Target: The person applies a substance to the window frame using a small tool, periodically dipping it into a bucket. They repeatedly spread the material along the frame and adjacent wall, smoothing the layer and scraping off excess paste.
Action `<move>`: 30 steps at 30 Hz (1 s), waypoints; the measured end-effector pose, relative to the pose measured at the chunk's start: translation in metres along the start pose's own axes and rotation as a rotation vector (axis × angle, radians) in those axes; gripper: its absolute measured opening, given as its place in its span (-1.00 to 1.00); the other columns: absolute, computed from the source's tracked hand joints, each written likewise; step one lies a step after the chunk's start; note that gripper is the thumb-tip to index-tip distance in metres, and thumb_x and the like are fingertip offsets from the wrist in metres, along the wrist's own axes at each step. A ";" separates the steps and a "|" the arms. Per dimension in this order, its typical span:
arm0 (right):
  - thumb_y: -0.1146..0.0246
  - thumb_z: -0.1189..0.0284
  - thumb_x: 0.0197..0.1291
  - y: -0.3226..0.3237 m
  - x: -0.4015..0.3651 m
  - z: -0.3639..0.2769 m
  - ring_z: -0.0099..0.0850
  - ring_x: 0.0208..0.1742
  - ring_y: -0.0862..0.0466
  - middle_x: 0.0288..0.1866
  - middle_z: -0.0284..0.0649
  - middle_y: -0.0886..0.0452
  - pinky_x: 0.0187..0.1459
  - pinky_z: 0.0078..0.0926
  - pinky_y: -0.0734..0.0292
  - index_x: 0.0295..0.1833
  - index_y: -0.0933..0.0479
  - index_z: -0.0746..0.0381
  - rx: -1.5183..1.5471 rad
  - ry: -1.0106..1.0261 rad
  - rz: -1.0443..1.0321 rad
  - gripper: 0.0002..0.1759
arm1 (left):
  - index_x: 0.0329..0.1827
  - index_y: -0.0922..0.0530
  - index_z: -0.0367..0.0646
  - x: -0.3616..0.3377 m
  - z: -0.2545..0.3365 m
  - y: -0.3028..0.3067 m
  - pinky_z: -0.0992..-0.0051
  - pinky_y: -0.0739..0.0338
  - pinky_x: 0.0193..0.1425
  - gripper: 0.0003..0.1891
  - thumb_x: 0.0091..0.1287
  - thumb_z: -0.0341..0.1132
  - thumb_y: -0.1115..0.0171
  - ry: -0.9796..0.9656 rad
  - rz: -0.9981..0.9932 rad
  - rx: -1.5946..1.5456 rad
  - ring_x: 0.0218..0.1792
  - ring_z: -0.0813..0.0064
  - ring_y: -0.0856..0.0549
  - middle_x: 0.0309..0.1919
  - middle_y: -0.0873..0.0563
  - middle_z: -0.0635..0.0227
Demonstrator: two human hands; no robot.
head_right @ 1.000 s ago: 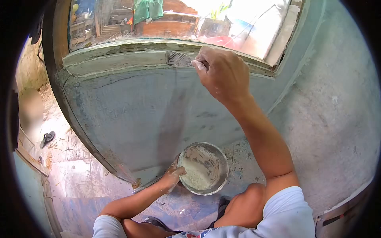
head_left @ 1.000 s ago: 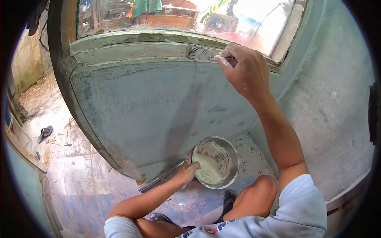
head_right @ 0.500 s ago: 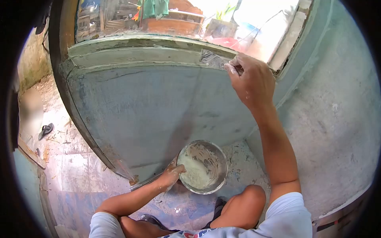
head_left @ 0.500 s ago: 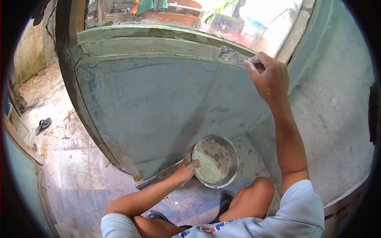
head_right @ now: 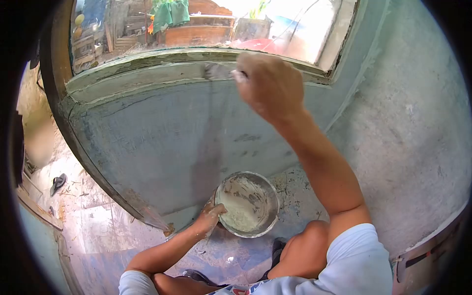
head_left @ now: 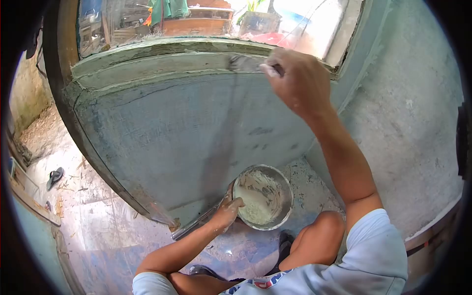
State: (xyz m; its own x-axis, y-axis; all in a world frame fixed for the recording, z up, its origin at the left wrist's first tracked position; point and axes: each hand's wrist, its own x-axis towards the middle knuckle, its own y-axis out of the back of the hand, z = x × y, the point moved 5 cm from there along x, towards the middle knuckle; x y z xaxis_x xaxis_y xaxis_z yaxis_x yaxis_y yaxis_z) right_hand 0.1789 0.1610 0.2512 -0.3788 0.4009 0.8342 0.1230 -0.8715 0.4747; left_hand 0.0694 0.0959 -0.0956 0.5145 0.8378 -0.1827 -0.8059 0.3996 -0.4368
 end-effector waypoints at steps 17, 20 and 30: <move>-0.56 0.45 0.20 -0.068 -0.017 0.071 -0.52 -0.38 -0.73 -0.31 -0.26 -0.79 -0.28 -0.53 -0.63 -0.18 -0.76 0.30 0.736 -0.167 0.099 -0.83 | 0.75 -0.04 -0.07 -0.007 0.011 -0.007 0.24 -0.36 0.58 -0.07 0.19 -0.46 -0.04 0.042 0.034 -0.035 0.50 0.13 -0.41 0.53 -0.36 0.03; -0.58 0.43 0.17 -0.066 -0.017 0.077 -0.50 -0.38 -0.72 -0.30 -0.28 -0.75 -0.32 -0.48 -0.60 -0.22 -0.77 0.27 0.750 -0.130 0.133 -0.84 | 0.75 -0.04 -0.08 0.004 -0.003 0.002 0.27 -0.34 0.58 -0.07 0.19 -0.46 -0.04 -0.021 -0.006 -0.016 0.50 0.14 -0.40 0.51 -0.39 0.02; -0.62 0.50 0.10 -0.056 -0.041 0.123 -0.44 -0.31 -0.67 -0.19 -0.24 -0.69 -0.38 -0.52 -0.55 -0.20 -0.76 0.26 0.654 -0.242 0.160 -0.81 | 0.75 0.01 0.06 -0.009 0.015 -0.004 0.12 -0.80 0.12 -0.10 0.26 -0.42 -0.03 0.049 -0.008 0.015 0.38 0.04 -0.54 0.46 -0.40 0.01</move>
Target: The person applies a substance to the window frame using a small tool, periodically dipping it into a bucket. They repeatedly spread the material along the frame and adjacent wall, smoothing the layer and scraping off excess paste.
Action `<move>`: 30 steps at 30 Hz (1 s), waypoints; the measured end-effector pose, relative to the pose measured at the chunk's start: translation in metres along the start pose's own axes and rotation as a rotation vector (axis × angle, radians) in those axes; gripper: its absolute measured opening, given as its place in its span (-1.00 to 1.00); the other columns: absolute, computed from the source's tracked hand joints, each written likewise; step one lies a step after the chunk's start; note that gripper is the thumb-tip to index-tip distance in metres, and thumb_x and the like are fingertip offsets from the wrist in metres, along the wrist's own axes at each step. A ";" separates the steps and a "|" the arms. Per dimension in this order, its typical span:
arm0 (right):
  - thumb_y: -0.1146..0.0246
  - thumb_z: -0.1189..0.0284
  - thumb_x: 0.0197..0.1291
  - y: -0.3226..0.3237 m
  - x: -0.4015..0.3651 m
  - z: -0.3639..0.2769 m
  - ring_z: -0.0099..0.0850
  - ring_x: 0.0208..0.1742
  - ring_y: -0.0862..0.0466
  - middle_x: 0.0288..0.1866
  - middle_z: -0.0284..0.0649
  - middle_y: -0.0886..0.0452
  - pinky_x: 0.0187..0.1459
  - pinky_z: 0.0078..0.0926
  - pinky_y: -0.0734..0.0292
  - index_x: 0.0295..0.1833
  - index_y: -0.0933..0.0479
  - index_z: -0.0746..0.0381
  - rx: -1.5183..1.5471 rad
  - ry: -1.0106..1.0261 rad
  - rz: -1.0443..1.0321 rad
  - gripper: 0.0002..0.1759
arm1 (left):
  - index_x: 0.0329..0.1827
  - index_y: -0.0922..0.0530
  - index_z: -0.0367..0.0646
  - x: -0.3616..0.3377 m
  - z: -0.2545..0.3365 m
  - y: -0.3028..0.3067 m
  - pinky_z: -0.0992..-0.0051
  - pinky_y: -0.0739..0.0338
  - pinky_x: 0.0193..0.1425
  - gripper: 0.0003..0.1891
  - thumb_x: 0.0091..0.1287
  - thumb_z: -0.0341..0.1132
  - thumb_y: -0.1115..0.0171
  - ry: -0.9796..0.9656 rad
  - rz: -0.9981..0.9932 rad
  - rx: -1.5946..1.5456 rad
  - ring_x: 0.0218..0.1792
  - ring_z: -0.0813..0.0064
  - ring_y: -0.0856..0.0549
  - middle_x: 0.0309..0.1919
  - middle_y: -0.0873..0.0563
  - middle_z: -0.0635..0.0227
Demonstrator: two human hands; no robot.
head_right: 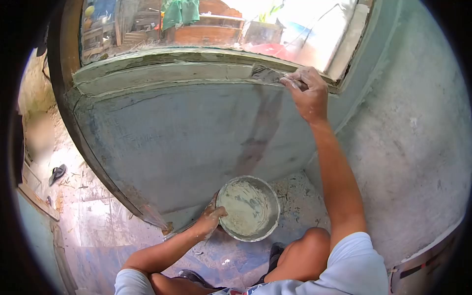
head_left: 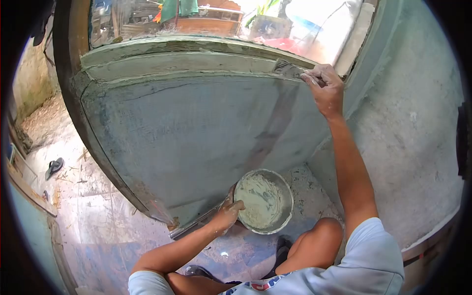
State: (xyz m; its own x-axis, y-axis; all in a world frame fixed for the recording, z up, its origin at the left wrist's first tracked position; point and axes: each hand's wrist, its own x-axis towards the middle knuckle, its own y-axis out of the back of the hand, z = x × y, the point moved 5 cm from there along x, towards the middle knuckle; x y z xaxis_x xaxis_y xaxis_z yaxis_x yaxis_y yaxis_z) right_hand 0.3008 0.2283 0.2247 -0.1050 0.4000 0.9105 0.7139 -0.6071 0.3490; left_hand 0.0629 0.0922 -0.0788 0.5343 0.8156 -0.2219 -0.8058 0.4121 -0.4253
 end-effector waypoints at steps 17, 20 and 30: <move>-0.58 0.54 0.17 0.005 0.006 -0.024 -0.55 -0.22 -0.65 -0.20 -0.27 -0.67 -0.28 -0.56 -0.57 -0.17 -0.76 0.33 -0.179 0.037 -0.053 -0.84 | 0.74 -0.01 -0.03 -0.011 0.014 -0.006 0.18 -0.69 0.27 -0.10 0.25 -0.45 -0.03 0.010 0.010 0.004 0.39 0.09 -0.52 0.42 -0.44 0.00; -0.59 0.53 0.16 -0.010 0.008 -0.046 -0.55 -0.25 -0.63 -0.17 -0.30 -0.66 -0.32 -0.58 -0.56 -0.17 -0.77 0.31 -0.215 0.259 -0.040 -0.84 | 0.75 -0.01 -0.01 0.008 -0.011 0.005 0.17 -0.69 0.26 -0.10 0.25 -0.45 -0.03 -0.092 0.000 0.019 0.37 0.09 -0.54 0.43 -0.44 0.01; -0.59 0.49 0.17 -0.036 0.016 -0.033 -0.61 -0.30 -0.56 -0.19 -0.33 -0.61 -0.33 -0.58 -0.48 -0.14 -0.80 0.28 -0.072 0.129 -0.099 -0.83 | 0.75 0.02 0.02 0.002 -0.007 0.001 0.04 -0.86 -0.08 -0.09 0.26 -0.43 -0.03 0.015 0.031 0.022 0.30 0.04 -0.61 0.45 -0.42 0.00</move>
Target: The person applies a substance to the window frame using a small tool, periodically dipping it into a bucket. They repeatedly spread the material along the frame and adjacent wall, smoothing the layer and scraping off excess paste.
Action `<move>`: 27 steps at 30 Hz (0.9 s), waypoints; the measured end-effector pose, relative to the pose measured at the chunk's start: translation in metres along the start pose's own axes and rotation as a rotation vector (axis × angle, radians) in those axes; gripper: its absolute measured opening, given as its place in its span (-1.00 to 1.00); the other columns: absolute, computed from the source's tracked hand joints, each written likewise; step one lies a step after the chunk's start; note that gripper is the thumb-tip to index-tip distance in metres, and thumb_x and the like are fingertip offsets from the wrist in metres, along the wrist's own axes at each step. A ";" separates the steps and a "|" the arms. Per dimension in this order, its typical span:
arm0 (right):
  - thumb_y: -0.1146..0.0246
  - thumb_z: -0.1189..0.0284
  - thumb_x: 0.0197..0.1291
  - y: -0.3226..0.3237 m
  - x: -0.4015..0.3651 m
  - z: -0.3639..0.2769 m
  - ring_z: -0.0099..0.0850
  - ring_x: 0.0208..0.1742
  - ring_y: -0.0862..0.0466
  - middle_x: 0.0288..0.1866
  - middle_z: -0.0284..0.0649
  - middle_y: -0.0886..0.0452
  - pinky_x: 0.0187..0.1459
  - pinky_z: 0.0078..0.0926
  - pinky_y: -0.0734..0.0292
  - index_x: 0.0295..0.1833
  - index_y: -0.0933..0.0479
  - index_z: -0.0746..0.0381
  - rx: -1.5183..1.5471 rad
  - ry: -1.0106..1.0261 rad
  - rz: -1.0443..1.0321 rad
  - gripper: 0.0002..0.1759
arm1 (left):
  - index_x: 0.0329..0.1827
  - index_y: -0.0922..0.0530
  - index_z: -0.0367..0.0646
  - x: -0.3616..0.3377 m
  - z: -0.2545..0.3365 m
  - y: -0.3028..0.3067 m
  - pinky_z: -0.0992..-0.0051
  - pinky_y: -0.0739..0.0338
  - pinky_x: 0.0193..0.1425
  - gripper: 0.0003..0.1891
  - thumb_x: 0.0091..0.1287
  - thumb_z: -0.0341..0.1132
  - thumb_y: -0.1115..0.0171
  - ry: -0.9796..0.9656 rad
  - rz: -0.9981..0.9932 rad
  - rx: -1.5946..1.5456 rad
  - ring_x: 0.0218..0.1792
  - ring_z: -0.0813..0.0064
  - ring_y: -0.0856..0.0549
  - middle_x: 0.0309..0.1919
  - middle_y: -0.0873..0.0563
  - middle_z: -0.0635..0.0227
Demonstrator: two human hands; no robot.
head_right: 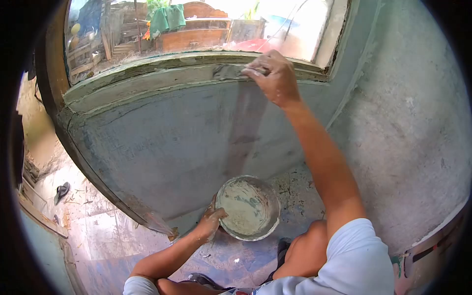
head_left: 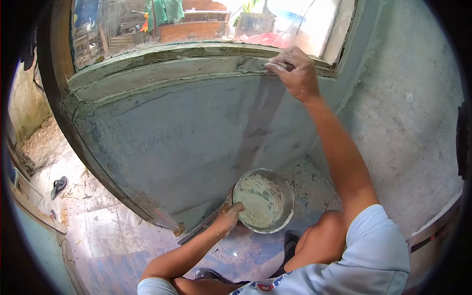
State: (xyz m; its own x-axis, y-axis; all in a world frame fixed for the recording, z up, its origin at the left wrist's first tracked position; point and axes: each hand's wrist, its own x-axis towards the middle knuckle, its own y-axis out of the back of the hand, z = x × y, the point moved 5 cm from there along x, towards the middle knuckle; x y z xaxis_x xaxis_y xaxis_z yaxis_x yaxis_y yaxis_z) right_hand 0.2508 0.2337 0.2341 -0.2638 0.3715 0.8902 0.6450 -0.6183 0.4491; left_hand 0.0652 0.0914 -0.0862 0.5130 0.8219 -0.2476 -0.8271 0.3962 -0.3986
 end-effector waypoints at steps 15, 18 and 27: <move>-0.61 0.30 0.09 -0.015 0.006 -0.086 -0.40 -0.19 -0.68 -0.24 -0.40 -0.70 0.07 -0.32 -0.34 -0.24 -0.81 0.06 -0.312 0.112 0.067 -0.84 | 0.73 -0.03 0.05 0.005 -0.007 -0.001 0.13 -0.83 0.01 -0.12 0.26 -0.43 -0.03 -0.055 -0.019 0.013 0.34 0.07 -0.54 0.42 -0.44 0.05; -0.62 0.31 0.09 -0.013 0.006 -0.079 -0.32 -0.26 -0.69 -0.24 -0.33 -0.69 0.01 -0.28 -0.37 -0.25 -0.79 0.17 -0.333 0.131 0.091 -0.79 | 0.72 -0.08 -0.01 0.003 -0.003 -0.002 0.17 -0.71 0.25 -0.14 0.25 -0.45 -0.03 -0.028 -0.021 -0.001 0.38 0.11 -0.51 0.42 -0.45 0.04; -0.62 0.35 0.10 0.000 0.000 -0.032 -0.41 -0.31 -0.67 -0.25 -0.29 -0.68 -0.15 -0.34 -0.46 -0.19 -0.80 0.19 -0.241 -0.031 0.034 -0.78 | 0.75 -0.04 -0.15 0.005 -0.011 0.004 0.29 -0.41 0.52 -0.10 0.25 -0.45 -0.05 -0.056 0.013 -0.008 0.42 0.20 -0.48 0.48 -0.44 0.02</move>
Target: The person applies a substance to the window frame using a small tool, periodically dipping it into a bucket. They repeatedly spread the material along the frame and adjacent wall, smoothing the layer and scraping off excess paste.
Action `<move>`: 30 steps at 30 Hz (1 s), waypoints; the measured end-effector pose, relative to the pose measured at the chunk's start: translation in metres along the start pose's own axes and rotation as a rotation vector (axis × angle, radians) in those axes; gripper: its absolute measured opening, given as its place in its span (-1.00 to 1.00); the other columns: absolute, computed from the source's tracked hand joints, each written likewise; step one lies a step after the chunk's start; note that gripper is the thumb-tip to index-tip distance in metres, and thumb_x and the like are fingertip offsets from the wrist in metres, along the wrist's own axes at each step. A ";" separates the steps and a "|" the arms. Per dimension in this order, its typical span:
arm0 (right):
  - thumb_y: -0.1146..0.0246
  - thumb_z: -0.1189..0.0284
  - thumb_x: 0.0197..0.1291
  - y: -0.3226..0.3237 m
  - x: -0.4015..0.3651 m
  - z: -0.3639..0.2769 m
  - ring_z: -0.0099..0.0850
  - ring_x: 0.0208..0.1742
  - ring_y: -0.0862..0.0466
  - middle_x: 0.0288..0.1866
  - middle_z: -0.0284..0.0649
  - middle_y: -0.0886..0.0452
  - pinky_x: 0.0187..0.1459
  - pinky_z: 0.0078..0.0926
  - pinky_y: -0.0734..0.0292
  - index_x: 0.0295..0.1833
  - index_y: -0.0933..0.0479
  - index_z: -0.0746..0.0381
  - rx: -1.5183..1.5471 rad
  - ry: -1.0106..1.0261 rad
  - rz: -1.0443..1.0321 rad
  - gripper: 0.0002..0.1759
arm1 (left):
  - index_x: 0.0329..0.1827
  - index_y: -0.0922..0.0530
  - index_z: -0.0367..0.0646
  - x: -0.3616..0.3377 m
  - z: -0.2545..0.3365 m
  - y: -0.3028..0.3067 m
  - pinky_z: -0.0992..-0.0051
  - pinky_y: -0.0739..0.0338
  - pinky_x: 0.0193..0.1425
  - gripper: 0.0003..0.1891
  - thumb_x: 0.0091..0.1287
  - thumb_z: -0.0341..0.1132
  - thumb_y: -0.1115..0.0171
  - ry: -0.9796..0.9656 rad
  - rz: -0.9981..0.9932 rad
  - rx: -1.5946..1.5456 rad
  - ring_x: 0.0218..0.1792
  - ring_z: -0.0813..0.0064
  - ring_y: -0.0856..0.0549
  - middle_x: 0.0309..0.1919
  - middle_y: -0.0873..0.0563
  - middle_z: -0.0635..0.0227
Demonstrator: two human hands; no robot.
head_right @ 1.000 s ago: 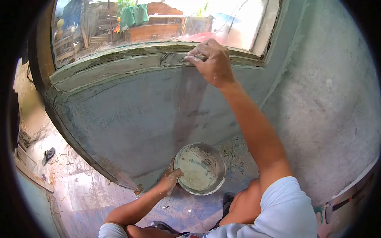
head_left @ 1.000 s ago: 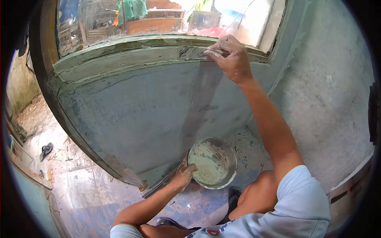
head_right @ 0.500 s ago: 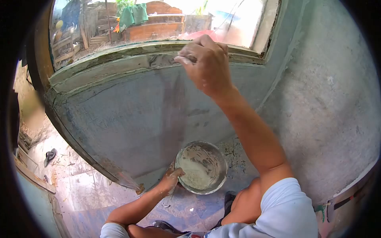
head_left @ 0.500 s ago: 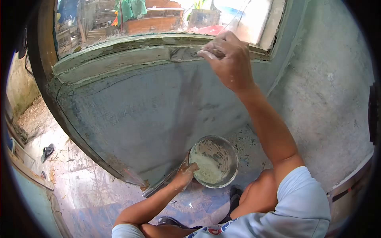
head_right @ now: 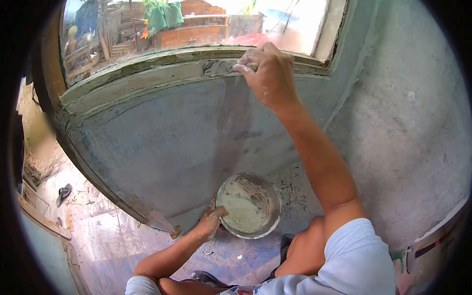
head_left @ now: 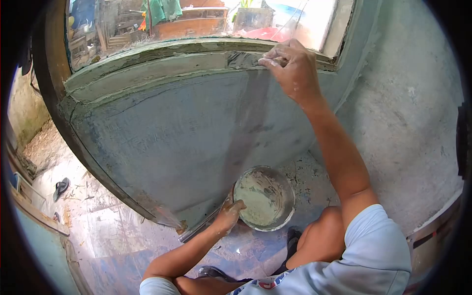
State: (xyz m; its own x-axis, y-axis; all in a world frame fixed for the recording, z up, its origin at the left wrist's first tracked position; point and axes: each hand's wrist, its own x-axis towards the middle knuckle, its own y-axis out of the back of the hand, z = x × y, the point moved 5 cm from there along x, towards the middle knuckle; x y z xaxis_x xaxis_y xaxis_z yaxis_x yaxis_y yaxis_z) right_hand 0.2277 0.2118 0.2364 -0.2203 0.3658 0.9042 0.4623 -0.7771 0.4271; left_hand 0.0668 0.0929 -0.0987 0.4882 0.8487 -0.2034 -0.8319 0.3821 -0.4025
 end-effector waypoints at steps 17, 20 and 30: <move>-0.64 0.32 0.06 0.011 -0.008 0.074 -0.31 -0.36 -0.71 -0.35 -0.20 -0.66 -0.21 -0.27 -0.60 -0.20 -0.81 0.14 0.044 0.017 0.035 -0.77 | 0.76 0.04 0.15 -0.003 0.000 -0.002 -0.02 -0.87 -0.18 -0.07 0.26 -0.43 -0.01 0.192 0.076 0.027 0.26 -0.06 -0.65 0.44 -0.41 -0.01; -0.64 0.31 0.05 0.016 -0.011 0.091 -0.28 -0.34 -0.72 -0.32 -0.17 -0.68 -0.21 -0.27 -0.62 -0.21 -0.80 0.13 0.079 0.003 0.029 -0.77 | 0.76 0.05 0.16 0.006 -0.018 0.011 -0.03 -0.88 -0.20 -0.07 0.26 -0.43 -0.03 0.163 0.054 0.050 0.21 -0.10 -0.68 0.42 -0.42 -0.02; -0.63 0.27 0.07 0.032 -0.023 0.153 -0.28 -0.35 -0.71 -0.31 -0.24 -0.66 -0.24 -0.27 -0.58 -0.23 -0.79 0.11 0.117 -0.047 0.033 -0.78 | 0.71 -0.07 0.07 0.014 -0.034 0.026 0.00 -0.86 -0.09 -0.14 0.26 -0.41 -0.06 0.152 0.087 0.012 0.20 -0.02 -0.69 0.37 -0.48 0.04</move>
State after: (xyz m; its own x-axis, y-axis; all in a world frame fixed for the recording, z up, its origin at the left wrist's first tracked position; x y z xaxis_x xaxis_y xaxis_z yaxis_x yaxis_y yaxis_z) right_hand 0.3789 0.2564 0.2292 -0.1637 0.3666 0.9159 0.5661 -0.7254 0.3916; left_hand 0.0608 0.1020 -0.1420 0.4481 0.8140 -0.3697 -0.8752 0.3151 -0.3670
